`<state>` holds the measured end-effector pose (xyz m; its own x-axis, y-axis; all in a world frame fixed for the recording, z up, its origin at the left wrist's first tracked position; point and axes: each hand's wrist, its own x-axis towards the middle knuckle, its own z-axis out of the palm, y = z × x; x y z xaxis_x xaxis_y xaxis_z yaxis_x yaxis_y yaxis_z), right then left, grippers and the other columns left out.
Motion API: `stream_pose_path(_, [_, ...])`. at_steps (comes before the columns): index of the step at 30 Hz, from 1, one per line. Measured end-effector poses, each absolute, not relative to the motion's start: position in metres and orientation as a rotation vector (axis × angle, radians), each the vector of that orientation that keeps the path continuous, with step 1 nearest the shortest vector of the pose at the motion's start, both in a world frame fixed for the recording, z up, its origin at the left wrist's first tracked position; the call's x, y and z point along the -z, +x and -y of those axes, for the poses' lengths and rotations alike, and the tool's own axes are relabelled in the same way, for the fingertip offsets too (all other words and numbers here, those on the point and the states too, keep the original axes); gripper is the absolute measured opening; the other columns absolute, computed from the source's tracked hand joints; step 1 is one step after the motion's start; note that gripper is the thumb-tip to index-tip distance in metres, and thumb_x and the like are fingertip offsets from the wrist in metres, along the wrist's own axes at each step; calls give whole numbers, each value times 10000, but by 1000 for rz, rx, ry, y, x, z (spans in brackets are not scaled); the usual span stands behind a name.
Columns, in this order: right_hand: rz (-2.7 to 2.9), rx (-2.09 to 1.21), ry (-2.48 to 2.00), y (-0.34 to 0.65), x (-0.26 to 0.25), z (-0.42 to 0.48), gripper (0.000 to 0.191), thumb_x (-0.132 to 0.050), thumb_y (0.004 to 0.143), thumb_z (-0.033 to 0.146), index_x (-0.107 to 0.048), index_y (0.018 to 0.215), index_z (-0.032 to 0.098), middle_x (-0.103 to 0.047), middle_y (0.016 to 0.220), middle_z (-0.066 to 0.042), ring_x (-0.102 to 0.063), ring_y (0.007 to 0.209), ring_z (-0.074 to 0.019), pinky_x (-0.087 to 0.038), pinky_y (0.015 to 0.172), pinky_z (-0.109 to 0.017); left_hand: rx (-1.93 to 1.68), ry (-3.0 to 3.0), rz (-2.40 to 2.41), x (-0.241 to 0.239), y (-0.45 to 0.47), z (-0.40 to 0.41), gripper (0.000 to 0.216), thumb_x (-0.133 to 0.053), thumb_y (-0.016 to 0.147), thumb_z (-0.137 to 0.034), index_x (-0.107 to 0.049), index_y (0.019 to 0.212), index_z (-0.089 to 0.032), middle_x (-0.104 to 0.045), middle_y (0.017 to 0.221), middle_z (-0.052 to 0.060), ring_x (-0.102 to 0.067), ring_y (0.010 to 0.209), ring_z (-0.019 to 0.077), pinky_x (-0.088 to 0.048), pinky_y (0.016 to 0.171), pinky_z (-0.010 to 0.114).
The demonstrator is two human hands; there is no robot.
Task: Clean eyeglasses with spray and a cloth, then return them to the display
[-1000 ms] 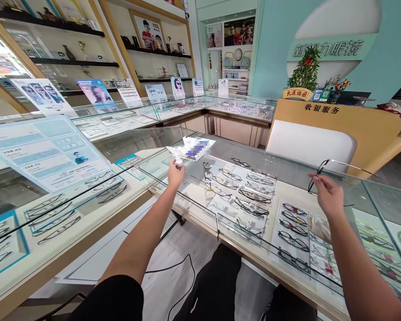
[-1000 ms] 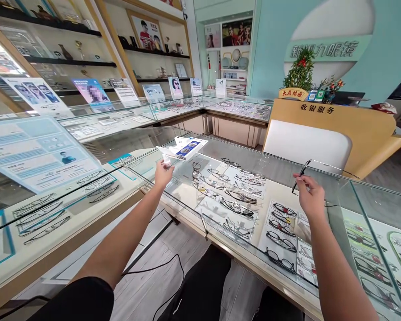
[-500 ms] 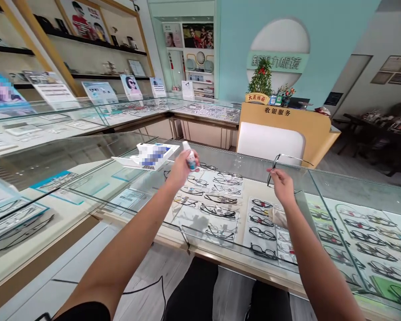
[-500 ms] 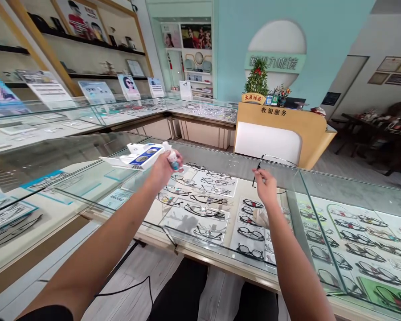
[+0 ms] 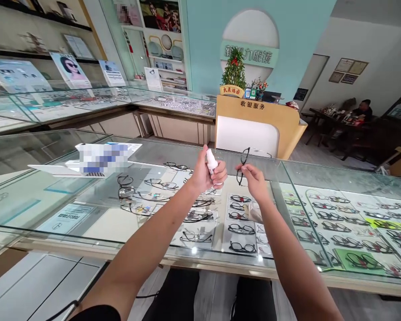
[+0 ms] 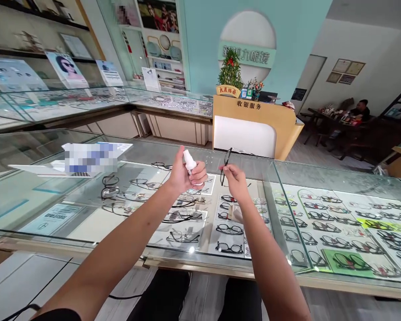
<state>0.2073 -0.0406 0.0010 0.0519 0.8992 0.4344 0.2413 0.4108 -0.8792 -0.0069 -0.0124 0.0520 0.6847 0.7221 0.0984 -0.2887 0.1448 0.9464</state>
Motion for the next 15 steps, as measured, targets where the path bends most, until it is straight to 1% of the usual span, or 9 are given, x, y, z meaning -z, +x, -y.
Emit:
stream_pose_path(4, [1463,-892,-982,202,-8,47,448,-662,981,681,-775,932,250,-805,1107,-67,-683,1064,-266,-543,1023,-424,-721,1241,-419,-36,-6,8,944,-304,660,-1192,-439,507,-270,-228,455,-16,-291,414,143,-269,379,323])
stream_pose_path(9, [1470,-1091,-901,194,-9,54,398,-685,998,633,-791,972,251,-806,1124,-66,-704,1058,-259,-556,1035,-421,-962,1347,-564,-21,0,4,898,-499,766,-1086,-588,545,-220,-407,497,31,-424,463,146,-393,453,324])
stream_pose_path(12, [1494,-1174,-874,191,-7,55,403,-684,999,641,-794,977,254,-808,1175,-67,-724,1095,-273,-569,1058,-440,-1052,1379,-702,-13,2,2,882,-510,815,-1052,-587,549,-214,-455,507,41,-467,463,148,-412,463,320])
stream_pose_path(15, [1495,-1234,-833,187,-6,56,397,-706,995,638,-806,969,255,-813,1158,-63,-744,1108,-281,-576,1061,-448,-1092,1396,-799,-7,2,-1,873,-510,837,-1043,-592,580,-212,-506,522,52,-501,473,161,-408,466,321])
